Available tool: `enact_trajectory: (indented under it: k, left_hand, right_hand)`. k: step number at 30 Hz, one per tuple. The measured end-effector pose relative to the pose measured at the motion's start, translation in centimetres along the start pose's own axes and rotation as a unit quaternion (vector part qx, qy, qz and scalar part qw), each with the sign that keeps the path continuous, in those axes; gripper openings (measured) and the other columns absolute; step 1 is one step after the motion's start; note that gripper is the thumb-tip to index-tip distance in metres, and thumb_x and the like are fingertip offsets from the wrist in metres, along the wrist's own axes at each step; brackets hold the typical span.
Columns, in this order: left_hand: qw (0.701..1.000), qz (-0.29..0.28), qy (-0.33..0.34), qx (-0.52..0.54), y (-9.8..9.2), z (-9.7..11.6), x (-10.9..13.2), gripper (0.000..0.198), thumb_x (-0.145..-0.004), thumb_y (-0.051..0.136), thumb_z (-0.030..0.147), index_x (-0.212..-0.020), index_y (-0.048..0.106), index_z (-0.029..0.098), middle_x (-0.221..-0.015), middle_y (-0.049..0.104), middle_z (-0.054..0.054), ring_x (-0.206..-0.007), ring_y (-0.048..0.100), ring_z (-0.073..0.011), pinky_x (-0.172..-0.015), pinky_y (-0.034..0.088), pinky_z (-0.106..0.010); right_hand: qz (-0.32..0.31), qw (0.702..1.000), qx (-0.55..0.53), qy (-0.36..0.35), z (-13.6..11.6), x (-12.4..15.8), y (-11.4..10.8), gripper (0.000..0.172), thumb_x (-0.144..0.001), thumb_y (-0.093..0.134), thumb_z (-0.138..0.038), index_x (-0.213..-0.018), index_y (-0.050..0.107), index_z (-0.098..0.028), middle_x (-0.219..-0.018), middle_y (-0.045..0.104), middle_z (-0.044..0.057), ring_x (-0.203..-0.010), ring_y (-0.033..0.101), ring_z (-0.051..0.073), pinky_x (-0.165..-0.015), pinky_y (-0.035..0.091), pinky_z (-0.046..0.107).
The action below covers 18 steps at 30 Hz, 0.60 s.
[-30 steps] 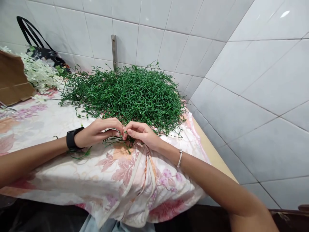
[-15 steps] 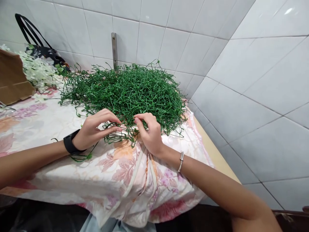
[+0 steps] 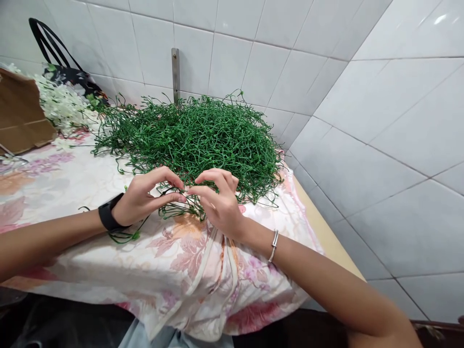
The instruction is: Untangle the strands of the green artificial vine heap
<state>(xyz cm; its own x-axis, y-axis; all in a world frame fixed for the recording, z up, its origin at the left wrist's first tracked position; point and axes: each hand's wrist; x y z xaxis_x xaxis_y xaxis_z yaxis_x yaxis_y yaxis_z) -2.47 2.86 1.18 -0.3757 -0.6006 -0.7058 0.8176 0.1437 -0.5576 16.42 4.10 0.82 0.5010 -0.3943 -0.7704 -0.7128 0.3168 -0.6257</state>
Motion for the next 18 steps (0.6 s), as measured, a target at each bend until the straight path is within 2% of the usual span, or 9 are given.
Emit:
enact_trajectory:
  k: [4, 9, 14, 18]
  left_hand:
    - [1.0, 0.001, 0.001, 0.001, -0.04, 0.05, 0.11, 0.016, -0.072, 0.061, 0.024, -0.079, 0.054, 0.013, -0.075, 0.057, -0.002, -0.071, 0.051, -0.0097, -0.065, 0.041, -0.021]
    - [1.0, 0.003, -0.005, -0.004, -0.04, 0.1, 0.12, 0.017, -0.071, 0.061, 0.025, -0.079, 0.054, 0.012, -0.075, 0.058, -0.002, -0.071, 0.052, -0.0096, -0.066, 0.041, -0.021]
    - [1.0, 0.009, -0.01, -0.007, -0.07, -0.17, 0.03, 0.015, -0.072, 0.06, 0.024, -0.079, 0.053, 0.012, -0.074, 0.056, -0.002, -0.07, 0.051, -0.0089, -0.064, 0.041, -0.02]
    - [1.0, 0.002, -0.002, -0.007, -0.04, -0.66, -0.09, 0.015, -0.073, 0.059, 0.025, -0.079, 0.053, 0.012, -0.074, 0.056, -0.001, -0.069, 0.051, -0.0083, -0.063, 0.041, -0.019]
  right_hand:
    - [-0.035, 0.999, 0.023, 0.003, 0.21, -0.07, 0.05, 0.018, -0.077, 0.049, -0.014, -0.082, 0.062, -0.025, -0.082, 0.055, 0.002, -0.087, 0.046, 0.017, -0.075, 0.029, 0.035]
    - [-0.067, 0.997, 0.002, 0.042, 0.08, -0.37, -0.31, 0.024, -0.081, 0.039, -0.016, -0.088, 0.062, -0.023, -0.088, 0.056, 0.003, -0.092, 0.045, 0.017, -0.08, 0.026, 0.037]
    - [-0.094, 0.995, -0.019, 0.007, -0.12, -0.38, -0.05, 0.013, -0.076, 0.053, -0.027, -0.082, 0.06, -0.019, -0.089, 0.057, 0.003, -0.091, 0.047, 0.018, -0.08, 0.028, 0.036]
    - [-0.103, 0.994, -0.034, -0.001, 0.15, -0.35, 0.36, 0.009, -0.077, 0.054, -0.024, -0.082, 0.06, -0.02, -0.087, 0.059, 0.002, -0.089, 0.049, 0.015, -0.079, 0.028, 0.034]
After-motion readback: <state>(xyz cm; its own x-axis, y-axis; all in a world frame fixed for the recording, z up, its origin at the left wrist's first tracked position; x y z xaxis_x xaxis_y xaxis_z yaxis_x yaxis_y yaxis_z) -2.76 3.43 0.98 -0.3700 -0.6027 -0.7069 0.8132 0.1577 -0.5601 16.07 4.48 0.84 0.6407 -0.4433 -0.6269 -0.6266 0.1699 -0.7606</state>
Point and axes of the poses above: each hand's wrist, its own x-axis away from the middle knuckle, its own y-axis out of the palm, z = x × y
